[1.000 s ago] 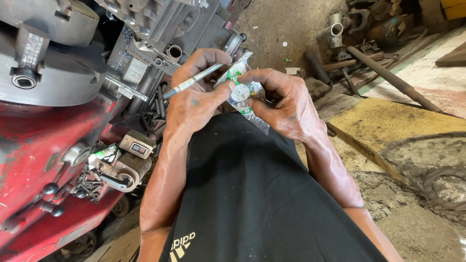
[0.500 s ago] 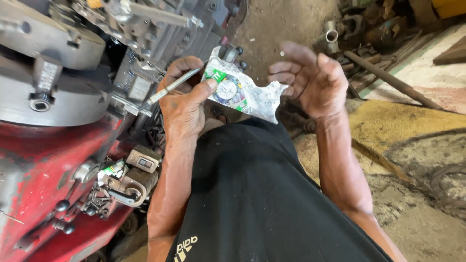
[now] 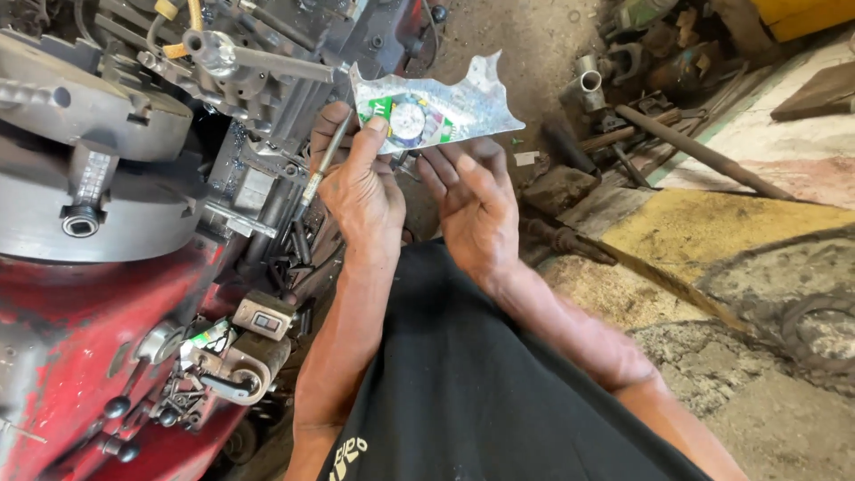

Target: Marking a gasket or template with a scribe and then performing maintenance or assembly on a metal lathe using a mallet and manual adjustments.

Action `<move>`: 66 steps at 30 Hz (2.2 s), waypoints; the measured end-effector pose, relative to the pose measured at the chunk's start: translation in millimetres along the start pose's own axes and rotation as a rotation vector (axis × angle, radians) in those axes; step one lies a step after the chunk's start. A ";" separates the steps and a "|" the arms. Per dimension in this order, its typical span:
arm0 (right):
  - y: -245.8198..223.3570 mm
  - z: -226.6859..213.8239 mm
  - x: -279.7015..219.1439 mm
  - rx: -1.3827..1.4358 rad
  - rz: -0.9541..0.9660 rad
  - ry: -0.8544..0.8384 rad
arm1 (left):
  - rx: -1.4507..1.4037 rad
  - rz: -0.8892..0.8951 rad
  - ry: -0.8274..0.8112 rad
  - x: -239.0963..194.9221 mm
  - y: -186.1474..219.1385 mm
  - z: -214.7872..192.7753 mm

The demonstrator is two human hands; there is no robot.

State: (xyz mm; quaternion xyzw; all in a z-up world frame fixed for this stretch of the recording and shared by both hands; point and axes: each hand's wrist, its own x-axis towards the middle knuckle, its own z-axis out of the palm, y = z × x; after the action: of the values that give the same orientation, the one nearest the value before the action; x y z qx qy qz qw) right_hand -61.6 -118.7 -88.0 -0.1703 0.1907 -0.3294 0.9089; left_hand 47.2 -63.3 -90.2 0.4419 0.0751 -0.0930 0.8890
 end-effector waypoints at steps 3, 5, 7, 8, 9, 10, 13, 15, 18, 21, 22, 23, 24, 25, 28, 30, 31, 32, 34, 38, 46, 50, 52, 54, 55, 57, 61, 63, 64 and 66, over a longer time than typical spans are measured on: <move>-3.1 15.3 -13.5 -0.115 -0.151 -0.033 | -0.010 0.035 0.014 4.0 -16.8 -3.0; 5.1 8.8 -8.6 -0.127 -0.198 -0.037 | 0.002 0.033 0.037 3.0 -18.8 -1.5; 8.5 12.1 -4.1 -0.151 -0.260 -0.038 | 0.003 0.019 0.052 -1.6 -19.7 6.4; 9.6 19.3 -2.4 -0.150 -0.265 -0.037 | -0.003 0.020 0.065 -4.9 -17.9 11.9; 11.2 26.4 -2.9 -0.149 -0.264 -0.032 | -0.005 0.021 0.082 -10.0 -14.9 15.7; 9.2 29.0 -3.0 -0.153 -0.271 -0.026 | -0.006 0.011 0.079 -11.8 -15.3 17.0; 7.3 35.5 -3.0 -0.178 -0.266 -0.017 | -0.034 0.030 0.060 -14.9 -16.4 19.0; 8.1 37.8 -1.9 -0.184 -0.262 -0.012 | -0.017 0.044 0.071 -14.7 -19.9 21.9; 5.4 34.2 -0.6 -0.206 -0.275 0.043 | -0.032 0.052 0.030 -26.6 -16.8 26.1; 2.5 46.9 8.1 -0.147 -0.290 0.069 | -0.023 0.040 -0.004 -31.2 -19.8 20.4; 0.2 41.5 10.6 -0.146 -0.285 0.070 | -0.021 0.041 -0.001 -35.6 -16.6 23.5; -3.0 36.0 14.7 -0.165 -0.249 0.077 | -0.043 -0.034 0.018 -39.3 -14.5 28.0; -6.3 30.4 18.8 -0.183 -0.213 0.085 | -0.066 -0.109 0.038 -43.0 -12.5 32.7; -9.2 32.4 19.9 -0.184 -0.214 0.084 | -0.068 -0.109 0.038 -45.0 -13.0 33.8; -16.3 34.8 23.0 -0.246 -0.215 0.122 | -0.051 -0.114 0.007 -52.9 -14.4 34.4; -17.8 32.9 27.0 -0.320 -0.276 0.127 | -0.022 -0.117 -0.104 -57.6 -14.8 31.6; -18.8 30.6 28.3 -0.322 -0.278 0.129 | -0.023 -0.120 -0.104 -59.5 -11.6 36.2; -19.8 28.4 29.5 -0.321 -0.289 0.131 | -0.011 -0.125 -0.115 -61.4 -8.4 40.8; -22.9 25.6 31.2 -0.324 -0.302 0.136 | -0.002 -0.135 -0.126 -66.2 -5.1 46.4; -31.1 25.0 32.8 -0.337 -0.336 0.129 | 0.013 -0.114 -0.191 -74.1 -6.3 48.1; -63.2 12.4 35.1 -0.473 -0.348 0.078 | 0.055 0.097 -0.417 -45.8 19.2 17.2; -74.8 22.4 22.7 -0.730 -0.251 -0.027 | 0.397 0.011 -0.524 -32.2 44.6 38.0; -73.8 21.7 22.8 -0.806 -0.267 -0.083 | 0.416 -0.074 -0.545 -27.1 42.1 43.7; -73.2 11.7 17.8 -0.826 -0.210 -0.135 | 0.497 -0.158 -0.509 -28.7 39.0 44.6; -73.5 11.7 16.7 -0.827 -0.206 -0.128 | 0.499 -0.166 -0.509 -28.3 35.4 41.2; -73.7 11.8 16.4 -0.829 -0.211 -0.179 | 0.523 -0.128 -0.497 -25.8 27.6 35.2; -70.4 15.5 13.2 -0.854 -0.213 -0.191 | 0.560 -0.073 -0.487 -30.9 25.4 31.8; -66.6 22.2 11.2 -0.828 -0.258 -0.193 | 0.547 -0.027 -0.440 -34.9 26.1 31.7; -65.7 19.0 11.8 -0.826 -0.258 -0.192 | 0.548 -0.027 -0.440 -35.1 23.4 29.2; -65.5 11.6 11.6 -0.807 -0.280 -0.224 | 0.496 -0.021 -0.409 -37.7 16.7 24.1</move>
State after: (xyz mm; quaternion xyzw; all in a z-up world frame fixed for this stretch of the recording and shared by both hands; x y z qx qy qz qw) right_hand -83.0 -171.8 -52.1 -0.5706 0.1795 -0.3282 0.7311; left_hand 15.7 -69.0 -54.8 0.6164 -0.1257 -0.2044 0.7500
